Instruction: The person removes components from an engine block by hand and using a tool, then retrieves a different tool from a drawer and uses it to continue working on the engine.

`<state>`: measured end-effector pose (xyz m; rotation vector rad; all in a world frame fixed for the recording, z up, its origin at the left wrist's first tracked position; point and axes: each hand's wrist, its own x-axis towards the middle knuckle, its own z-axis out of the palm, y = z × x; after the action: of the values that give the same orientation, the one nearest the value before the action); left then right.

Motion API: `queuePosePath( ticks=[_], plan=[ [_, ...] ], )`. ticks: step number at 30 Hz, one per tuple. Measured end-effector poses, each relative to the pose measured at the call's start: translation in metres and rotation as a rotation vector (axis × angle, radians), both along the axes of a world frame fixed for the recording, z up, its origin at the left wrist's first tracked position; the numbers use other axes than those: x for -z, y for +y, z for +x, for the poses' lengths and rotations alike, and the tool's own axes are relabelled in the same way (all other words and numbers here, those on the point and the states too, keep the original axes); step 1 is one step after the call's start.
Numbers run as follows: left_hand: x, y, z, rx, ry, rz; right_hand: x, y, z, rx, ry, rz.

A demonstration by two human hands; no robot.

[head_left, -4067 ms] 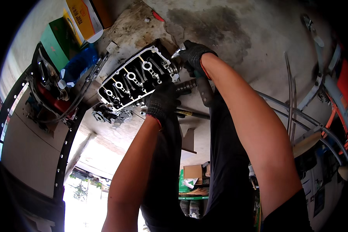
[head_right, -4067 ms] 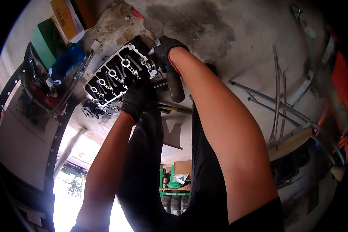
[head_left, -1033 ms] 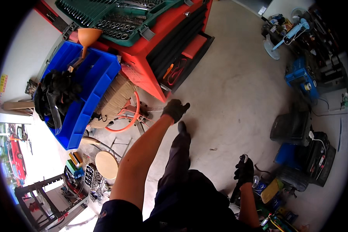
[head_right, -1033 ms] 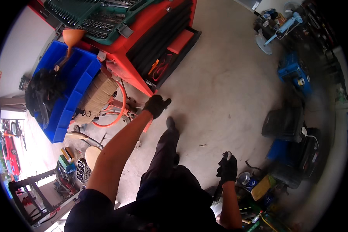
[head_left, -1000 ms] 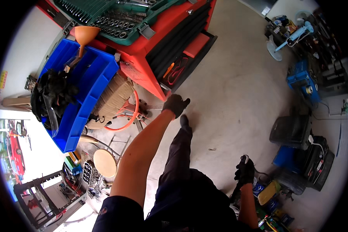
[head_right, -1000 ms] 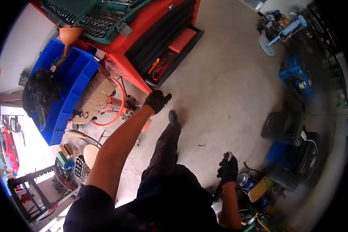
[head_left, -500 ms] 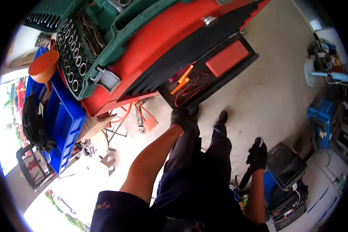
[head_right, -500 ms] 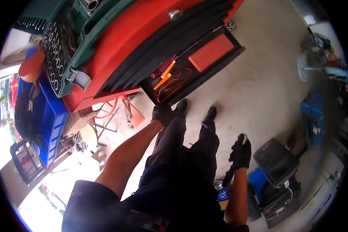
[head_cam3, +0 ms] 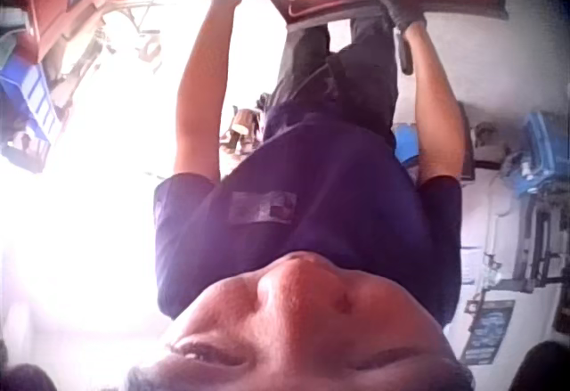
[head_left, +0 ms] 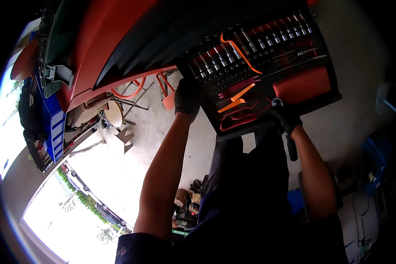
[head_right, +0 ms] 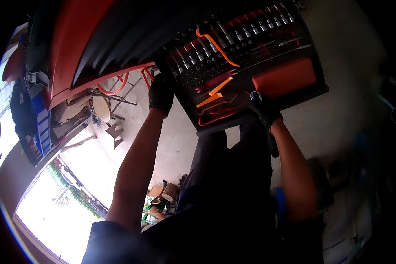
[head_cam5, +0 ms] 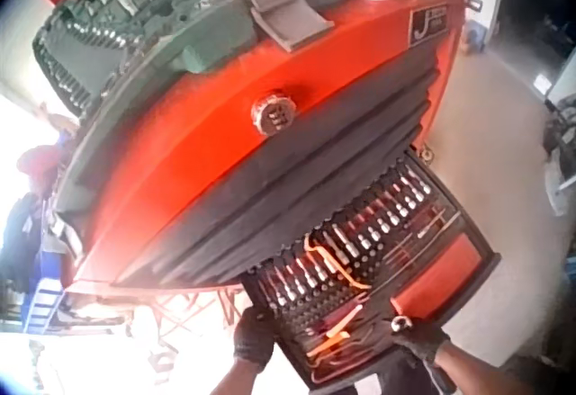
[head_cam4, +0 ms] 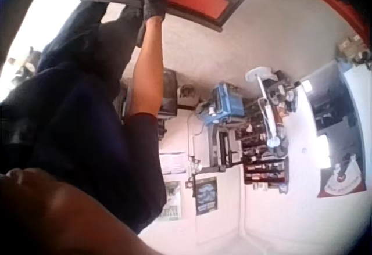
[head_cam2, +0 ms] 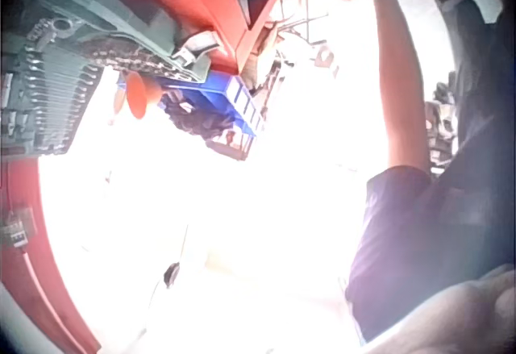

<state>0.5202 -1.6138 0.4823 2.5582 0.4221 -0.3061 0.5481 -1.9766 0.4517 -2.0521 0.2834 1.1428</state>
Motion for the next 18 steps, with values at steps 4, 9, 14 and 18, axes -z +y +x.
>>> queuePosePath(
  ticks=[4, 9, 14, 18],
  plan=[
    [0.025, 0.013, 0.04, -0.035, -0.084, -0.044, 0.006, -0.008, -0.001, 0.024, 0.077, -0.019],
    [0.056, 0.019, 0.071, 0.096, -0.187, 0.297, 0.011, -0.007, -0.002, 0.093, 0.214, -0.017],
    [0.079, 0.015, 0.101, -0.002, -0.09, 0.345, 0.011, -0.001, -0.002, 0.21, 0.255, -0.083],
    [0.091, 0.017, 0.112, -0.019, 0.031, 0.373, 0.006, 0.001, -0.003, 0.303, 0.25, 0.016]
  ],
)
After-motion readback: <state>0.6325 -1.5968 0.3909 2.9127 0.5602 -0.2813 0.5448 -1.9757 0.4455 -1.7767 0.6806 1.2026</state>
